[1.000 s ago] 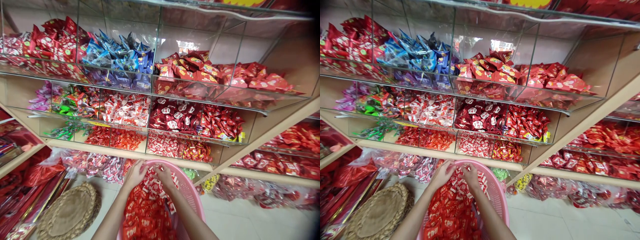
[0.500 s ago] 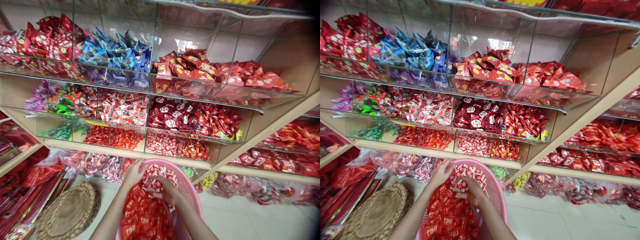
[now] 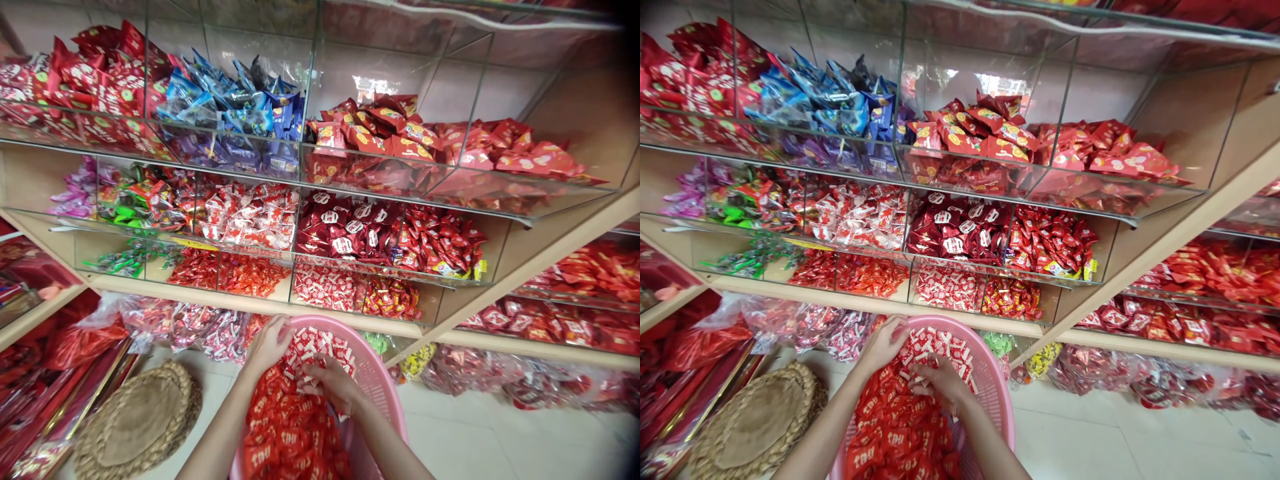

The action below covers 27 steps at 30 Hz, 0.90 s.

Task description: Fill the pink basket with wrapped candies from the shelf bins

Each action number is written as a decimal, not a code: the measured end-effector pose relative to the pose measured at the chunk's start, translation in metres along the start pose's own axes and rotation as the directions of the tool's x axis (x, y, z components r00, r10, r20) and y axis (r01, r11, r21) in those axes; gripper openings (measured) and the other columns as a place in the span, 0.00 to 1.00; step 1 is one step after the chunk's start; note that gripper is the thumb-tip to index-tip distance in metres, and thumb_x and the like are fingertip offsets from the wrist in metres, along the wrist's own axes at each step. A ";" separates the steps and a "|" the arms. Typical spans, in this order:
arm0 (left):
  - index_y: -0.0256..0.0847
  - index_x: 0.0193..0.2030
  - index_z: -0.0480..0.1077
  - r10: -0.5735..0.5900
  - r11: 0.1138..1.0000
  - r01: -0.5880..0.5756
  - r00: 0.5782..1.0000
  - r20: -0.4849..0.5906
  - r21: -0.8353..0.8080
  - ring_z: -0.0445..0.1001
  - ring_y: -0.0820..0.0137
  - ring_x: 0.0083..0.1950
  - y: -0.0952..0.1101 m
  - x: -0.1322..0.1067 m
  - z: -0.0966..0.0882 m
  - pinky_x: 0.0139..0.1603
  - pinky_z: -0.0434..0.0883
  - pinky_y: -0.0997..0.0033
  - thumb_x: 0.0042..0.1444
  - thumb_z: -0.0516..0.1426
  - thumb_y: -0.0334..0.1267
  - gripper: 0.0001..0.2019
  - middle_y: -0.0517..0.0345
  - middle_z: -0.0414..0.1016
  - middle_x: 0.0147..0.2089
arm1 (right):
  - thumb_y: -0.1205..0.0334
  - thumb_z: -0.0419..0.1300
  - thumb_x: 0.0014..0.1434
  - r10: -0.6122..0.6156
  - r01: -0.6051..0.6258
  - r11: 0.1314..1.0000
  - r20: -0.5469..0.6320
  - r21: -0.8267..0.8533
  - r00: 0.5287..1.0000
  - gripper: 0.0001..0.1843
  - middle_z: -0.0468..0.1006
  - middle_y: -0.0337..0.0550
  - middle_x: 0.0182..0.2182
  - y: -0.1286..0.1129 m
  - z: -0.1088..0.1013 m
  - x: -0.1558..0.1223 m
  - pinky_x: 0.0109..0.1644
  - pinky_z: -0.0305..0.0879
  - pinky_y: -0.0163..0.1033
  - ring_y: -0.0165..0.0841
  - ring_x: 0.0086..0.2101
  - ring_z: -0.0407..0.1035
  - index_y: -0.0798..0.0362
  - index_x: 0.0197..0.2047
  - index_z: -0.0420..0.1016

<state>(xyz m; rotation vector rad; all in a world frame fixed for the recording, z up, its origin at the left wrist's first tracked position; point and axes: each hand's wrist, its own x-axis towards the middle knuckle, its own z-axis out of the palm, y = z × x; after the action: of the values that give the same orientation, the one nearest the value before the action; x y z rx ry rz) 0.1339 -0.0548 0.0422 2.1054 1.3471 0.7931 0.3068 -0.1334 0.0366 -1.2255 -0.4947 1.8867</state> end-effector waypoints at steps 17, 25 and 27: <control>0.45 0.42 0.70 -0.015 1.000 0.015 1.000 0.001 -0.003 0.73 0.65 0.50 0.000 -0.001 0.000 0.50 0.70 0.66 0.60 0.49 0.43 0.11 0.55 0.72 0.52 | 0.56 0.66 0.42 -0.259 0.185 0.729 -0.015 -0.659 0.966 0.14 0.66 0.28 0.12 0.019 0.008 0.030 0.18 0.53 0.32 0.28 0.13 0.61 0.49 0.28 0.64; 0.45 0.41 0.69 -0.018 1.000 0.018 1.000 -0.010 -0.009 0.74 0.66 0.48 -0.001 -0.001 0.001 0.50 0.69 0.67 0.60 0.49 0.44 0.11 0.56 0.72 0.51 | 0.54 0.62 0.47 -0.308 0.235 0.808 -0.046 -0.541 0.950 0.12 0.69 0.30 0.16 0.002 0.005 0.023 0.22 0.60 0.35 0.29 0.16 0.65 0.50 0.34 0.69; 0.45 0.41 0.69 -0.015 1.000 0.015 1.000 -0.017 -0.013 0.73 0.66 0.49 -0.002 -0.001 0.002 0.51 0.69 0.67 0.60 0.49 0.44 0.10 0.56 0.73 0.50 | 0.52 0.63 0.47 -0.251 0.211 0.903 -0.061 -0.375 0.966 0.17 0.71 0.31 0.17 -0.006 0.006 0.020 0.28 0.66 0.37 0.31 0.21 0.70 0.50 0.39 0.69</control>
<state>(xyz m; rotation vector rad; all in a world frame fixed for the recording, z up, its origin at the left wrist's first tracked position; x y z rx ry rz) 0.1337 -0.0551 0.0398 2.0807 1.3621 0.8127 0.3004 -0.1135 0.0323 -1.4291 -0.9234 1.5584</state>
